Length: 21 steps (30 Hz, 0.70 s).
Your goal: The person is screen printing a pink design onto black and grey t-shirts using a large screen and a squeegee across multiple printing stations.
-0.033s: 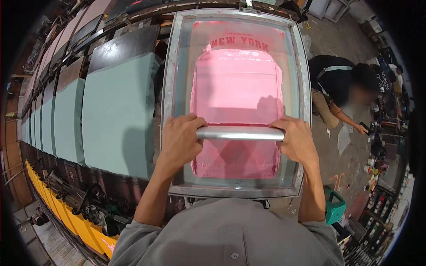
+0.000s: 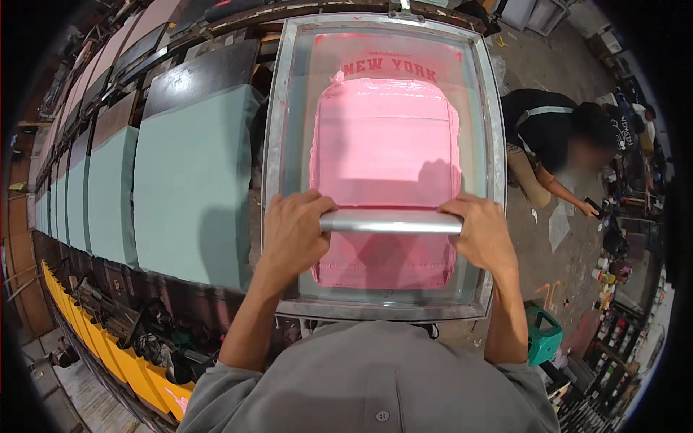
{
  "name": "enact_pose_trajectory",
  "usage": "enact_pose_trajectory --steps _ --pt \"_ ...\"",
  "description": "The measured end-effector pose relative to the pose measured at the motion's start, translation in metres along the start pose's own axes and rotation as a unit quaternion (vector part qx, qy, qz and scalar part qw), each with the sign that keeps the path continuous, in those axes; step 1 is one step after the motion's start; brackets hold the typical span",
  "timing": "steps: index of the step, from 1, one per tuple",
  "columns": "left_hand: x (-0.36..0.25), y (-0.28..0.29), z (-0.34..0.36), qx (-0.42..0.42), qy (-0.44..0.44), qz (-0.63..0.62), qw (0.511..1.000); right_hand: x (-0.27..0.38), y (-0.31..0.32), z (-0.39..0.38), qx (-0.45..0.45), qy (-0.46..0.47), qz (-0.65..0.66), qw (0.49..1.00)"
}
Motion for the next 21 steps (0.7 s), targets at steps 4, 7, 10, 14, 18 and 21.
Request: enact_pose_trajectory --steps 4,7,10,14,18,21 --pt "-0.006 -0.007 -0.033 0.015 0.02 -0.008 1.0 0.013 -0.006 -0.034 0.022 -0.021 0.008 1.0" --pt "-0.012 -0.012 -0.057 0.03 0.031 -0.015 0.999 0.019 -0.015 -0.058 0.037 -0.02 0.006 0.999" --pt "-0.017 -0.017 -0.081 0.037 0.029 -0.008 0.999 0.03 -0.018 -0.084 0.042 -0.027 0.013 0.999" --pt "-0.021 -0.022 -0.098 0.017 0.011 -0.035 0.999 0.036 -0.022 -0.1 0.045 -0.029 0.013 0.998" --pt "-0.021 -0.023 -0.099 0.022 0.025 -0.016 0.999 0.035 -0.023 -0.102 0.002 -0.018 -0.002 1.0" --pt "-0.023 -0.018 -0.098 0.011 0.017 -0.015 1.0 0.036 -0.015 -0.1 -0.008 -0.001 -0.006 1.0"
Point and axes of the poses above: each hand's wrist, its own z-axis towards the middle knuckle, its own y-axis out of the back of the hand, x = y × z, the point moved 4 cm from there along z, towards the middle knuckle, and after that the axes turned 13 degrees about -z, right-handed, at the moved point
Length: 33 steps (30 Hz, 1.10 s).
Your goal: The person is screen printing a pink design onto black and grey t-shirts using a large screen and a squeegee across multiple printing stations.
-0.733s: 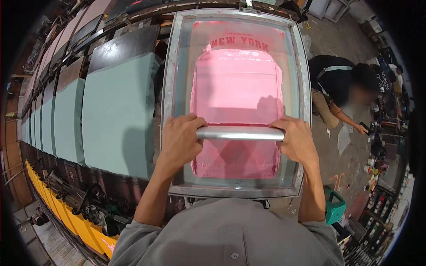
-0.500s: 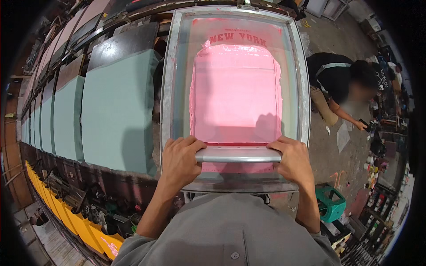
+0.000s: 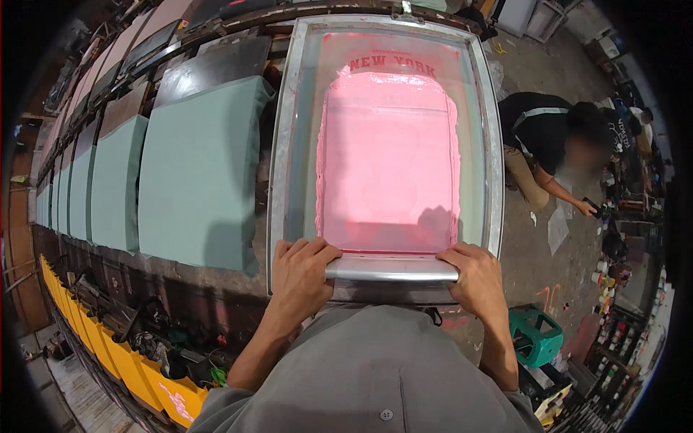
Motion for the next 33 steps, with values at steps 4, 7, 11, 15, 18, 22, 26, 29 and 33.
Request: enact_pose_trajectory --steps 4,7,11,15,18,22,26,29,33 --pt "0.0 0.009 0.024 0.023 -0.012 0.006 1.0 -0.01 0.014 0.019 0.028 0.003 0.02 0.999" --pt "0.013 0.021 0.067 -0.053 -0.066 0.031 0.996 -0.03 0.023 0.062 -0.034 0.021 -0.008 0.999" --pt "0.033 0.043 0.168 -0.077 -0.081 0.081 0.99 -0.067 0.032 0.16 -0.089 0.04 -0.048 0.994" --pt "0.058 0.055 0.242 -0.118 -0.112 0.047 0.986 -0.088 0.037 0.24 -0.08 0.044 -0.06 0.994" --pt "0.056 0.056 0.258 -0.102 -0.073 0.057 0.99 -0.095 0.038 0.257 -0.07 0.046 -0.081 0.993" --pt "0.048 0.055 0.241 -0.08 -0.039 0.081 0.993 -0.096 0.027 0.248 -0.055 0.043 -0.097 0.993" --pt "0.046 0.047 0.221 -0.046 -0.013 0.068 0.997 -0.082 0.031 0.221 -0.013 0.014 -0.06 0.998" --pt "0.045 0.043 0.206 -0.052 -0.036 0.06 0.996 -0.077 0.027 0.205 -0.031 0.014 -0.048 0.998" --pt "0.039 0.036 0.174 -0.039 -0.032 0.039 0.998 -0.062 0.022 0.172 -0.018 0.013 -0.031 0.999"
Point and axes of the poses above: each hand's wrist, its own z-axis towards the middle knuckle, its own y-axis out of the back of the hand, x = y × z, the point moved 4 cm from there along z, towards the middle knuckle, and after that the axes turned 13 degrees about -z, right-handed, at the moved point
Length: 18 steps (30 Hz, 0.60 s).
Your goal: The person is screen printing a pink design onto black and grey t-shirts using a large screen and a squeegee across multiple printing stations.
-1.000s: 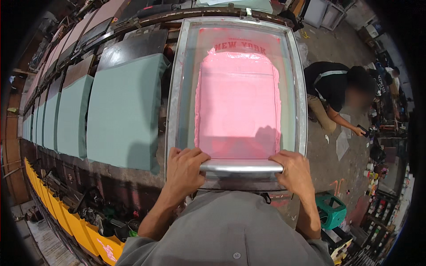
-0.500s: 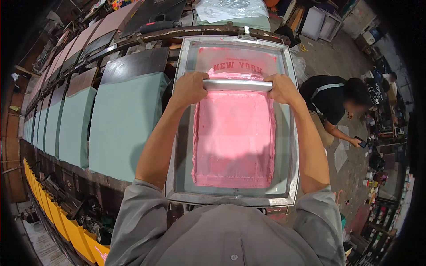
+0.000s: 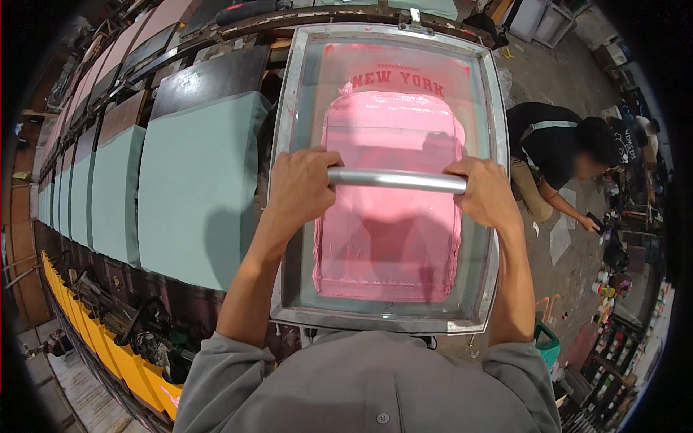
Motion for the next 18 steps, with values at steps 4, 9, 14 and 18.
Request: enact_pose_trajectory --steps 4,9,14,18 --pt "-0.013 -0.004 -0.035 0.01 0.011 -0.019 1.0 0.012 -0.001 -0.031 0.008 0.011 0.015 1.0" --pt "-0.022 -0.008 -0.072 0.023 0.02 -0.011 0.999 0.029 -0.002 -0.069 0.03 0.001 0.023 0.999" --pt "-0.031 -0.013 -0.112 0.029 0.044 -0.015 0.998 0.043 -0.012 -0.107 0.032 -0.014 0.037 0.999" --pt "-0.041 -0.017 -0.142 0.047 0.053 -0.025 0.997 0.055 -0.014 -0.139 0.057 -0.044 0.055 0.996"
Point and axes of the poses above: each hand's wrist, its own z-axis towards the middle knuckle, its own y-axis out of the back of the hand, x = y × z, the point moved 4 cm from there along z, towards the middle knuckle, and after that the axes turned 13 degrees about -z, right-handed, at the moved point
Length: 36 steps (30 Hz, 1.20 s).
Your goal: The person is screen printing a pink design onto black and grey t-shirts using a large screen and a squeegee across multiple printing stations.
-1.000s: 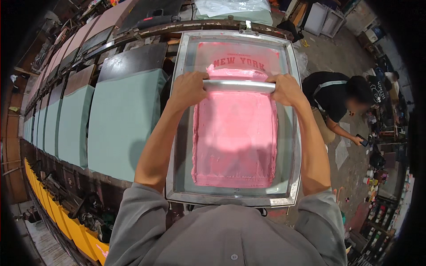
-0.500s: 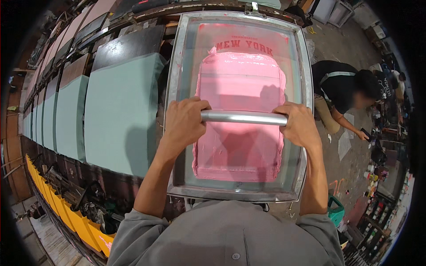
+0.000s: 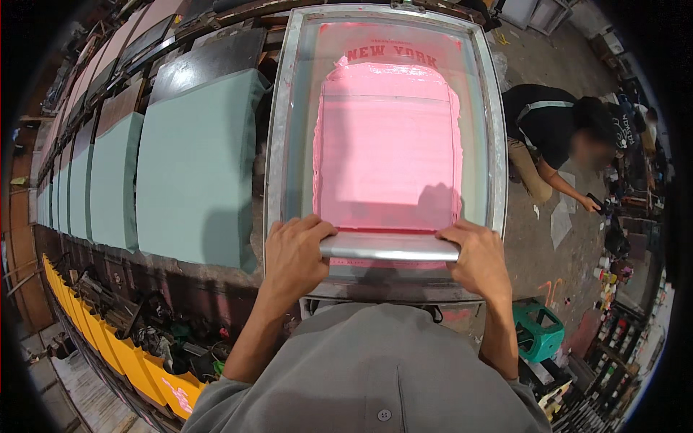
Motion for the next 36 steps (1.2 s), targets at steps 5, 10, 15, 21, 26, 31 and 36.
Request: enact_pose_trajectory --steps 5,10,15,21,26,31,36 --pt "-0.006 -0.011 -0.038 -0.004 -0.003 -0.02 1.0 0.009 -0.014 -0.037 0.018 -0.004 -0.016 1.0" --pt "-0.006 -0.008 -0.036 -0.013 -0.007 -0.006 1.0 0.011 -0.013 -0.036 -0.017 0.0 -0.024 1.0" --pt "-0.013 -0.009 -0.047 -0.041 -0.062 -0.014 0.997 0.013 -0.015 -0.052 -0.046 0.017 -0.036 0.998" --pt "-0.006 -0.021 -0.07 0.006 -0.046 -0.042 0.998 0.017 -0.028 -0.07 -0.063 0.041 -0.018 0.997" --pt "0.005 -0.009 -0.082 0.084 -0.059 -0.107 0.989 0.011 -0.023 -0.09 -0.023 0.074 0.039 0.996" --pt "0.075 0.003 -0.082 -0.236 0.176 -0.275 0.915 -0.062 -0.019 -0.089 -0.167 -0.133 0.155 0.965" --pt "0.116 -0.035 -0.078 -0.259 0.214 -0.281 0.899 -0.138 -0.109 -0.089 -0.201 -0.289 0.284 0.892"
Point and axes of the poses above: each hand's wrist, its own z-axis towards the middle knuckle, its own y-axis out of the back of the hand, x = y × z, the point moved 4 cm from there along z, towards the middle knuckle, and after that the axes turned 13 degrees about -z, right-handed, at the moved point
